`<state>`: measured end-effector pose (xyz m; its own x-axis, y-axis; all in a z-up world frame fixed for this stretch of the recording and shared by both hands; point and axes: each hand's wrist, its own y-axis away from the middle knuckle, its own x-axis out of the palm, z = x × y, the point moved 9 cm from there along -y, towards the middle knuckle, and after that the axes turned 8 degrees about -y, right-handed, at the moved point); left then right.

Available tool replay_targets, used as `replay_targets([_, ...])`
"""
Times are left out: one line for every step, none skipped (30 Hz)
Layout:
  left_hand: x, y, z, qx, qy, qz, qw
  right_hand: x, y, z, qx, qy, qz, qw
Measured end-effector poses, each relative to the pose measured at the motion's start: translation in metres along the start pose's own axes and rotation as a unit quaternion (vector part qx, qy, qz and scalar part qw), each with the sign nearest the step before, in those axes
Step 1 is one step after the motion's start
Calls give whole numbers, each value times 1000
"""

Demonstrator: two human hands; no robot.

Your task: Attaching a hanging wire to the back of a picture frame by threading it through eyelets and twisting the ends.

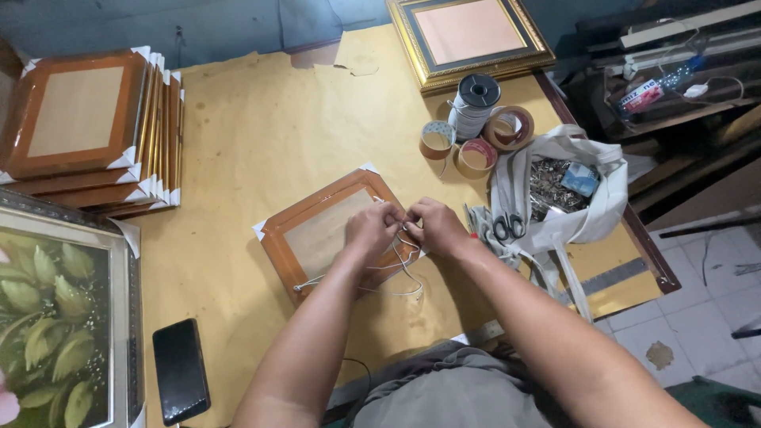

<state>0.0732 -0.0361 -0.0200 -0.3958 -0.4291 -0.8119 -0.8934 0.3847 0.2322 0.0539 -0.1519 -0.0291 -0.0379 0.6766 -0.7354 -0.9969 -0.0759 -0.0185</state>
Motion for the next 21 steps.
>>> replay_targets([3, -1, 2, 0, 0, 0, 1000, -2, -1, 0, 0, 0, 0, 1000])
replay_targets([4, -3, 3, -1, 0, -6, 1000, 1, -3, 1, -2, 4, 32, 999])
replay_targets([5, -4, 5, -3, -1, -12, 1000, 4, -5, 2, -4, 8, 63, 998])
replay_targets([7, -5, 7, -3, -1, -12, 1000, 7, -5, 0, -4, 8, 64, 998])
replay_targets([9, -5, 9, -4, 7, -18, 1000, 12, -4, -3, -8, 26, 76, 997])
replay_targets([9, -7, 11, -5, 15, -26, 1000, 16, -6, -5, -12, 44, 88, 995])
replay_targets([9, -7, 11, -5, 15, -27, 1000, 21, -5, -8, -13, 44, 88, 995])
replay_targets([9, -7, 11, -6, 12, -23, 1000, 24, -6, -11, -13, 54, 78, 995])
replay_targets([9, -6, 11, -8, 9, -19, 1000, 27, -6, -13, -13, 65, 68, 996])
replay_targets([7, -5, 11, -9, 9, -19, 1000, 27, -5, -11, -14, 64, 69, 995])
replay_targets([6, -3, 11, -10, 29, -16, 999, 27, -4, -10, -9, 76, 68, 995])
replay_targets([4, -2, 10, -11, 49, -13, 999, 26, -4, -10, -4, 88, 66, 994])
replay_targets([5, -3, 11, -11, 49, -13, 999, 27, -4, -13, -4, 88, 66, 994])
replay_targets([5, -3, 12, -9, 67, -13, 998, 27, -4, -15, -1, 83, 60, 995])
replay_targets([5, -4, 13, -6, 86, -13, 996, 28, -4, -18, 1, 77, 54, 996])
replay_targets([5, -4, 13, -7, 86, -14, 996, 25, -2, -16, 0, 77, 54, 996])
replay_targets([4, -3, 12, -2, 84, -14, 996, 22, -1, -15, 9, 66, 54, 996])
replay_targets([3, -3, 11, 1, 82, -15, 996, 20, 1, -15, 18, 55, 54, 997])
replay_targets([4, -3, 10, -1, 82, -15, 996, 22, 1, -16, 17, 54, 55, 997])
replay_targets([4, -3, 8, 3, 75, -16, 997, 20, 2, -18, 20, 47, 35, 998])
replay_targets([5, -3, 5, 6, 67, -16, 998, 17, 3, -21, 23, 40, 15, 999])
